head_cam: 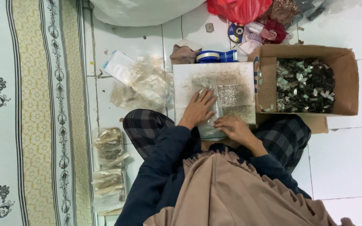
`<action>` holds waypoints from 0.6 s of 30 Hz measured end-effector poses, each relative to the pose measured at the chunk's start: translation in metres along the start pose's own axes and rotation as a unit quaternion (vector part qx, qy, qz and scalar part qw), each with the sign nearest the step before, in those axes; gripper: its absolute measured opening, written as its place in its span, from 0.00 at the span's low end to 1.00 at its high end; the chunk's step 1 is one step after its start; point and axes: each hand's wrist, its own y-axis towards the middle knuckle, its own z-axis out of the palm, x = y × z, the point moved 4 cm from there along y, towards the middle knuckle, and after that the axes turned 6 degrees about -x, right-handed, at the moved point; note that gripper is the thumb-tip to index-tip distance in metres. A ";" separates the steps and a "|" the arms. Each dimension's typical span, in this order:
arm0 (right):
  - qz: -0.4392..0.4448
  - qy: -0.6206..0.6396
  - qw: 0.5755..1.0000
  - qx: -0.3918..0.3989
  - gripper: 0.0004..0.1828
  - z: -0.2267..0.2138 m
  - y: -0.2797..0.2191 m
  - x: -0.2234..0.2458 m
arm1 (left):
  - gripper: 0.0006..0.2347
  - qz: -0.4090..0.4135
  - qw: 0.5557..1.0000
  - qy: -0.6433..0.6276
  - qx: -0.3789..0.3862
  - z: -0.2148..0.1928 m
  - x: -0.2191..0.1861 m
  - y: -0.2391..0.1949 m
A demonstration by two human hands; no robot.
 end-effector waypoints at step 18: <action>0.089 0.066 0.991 -0.078 0.10 0.000 0.005 0.011 | 0.14 -0.136 0.919 -0.370 -0.028 -0.047 0.010 -0.014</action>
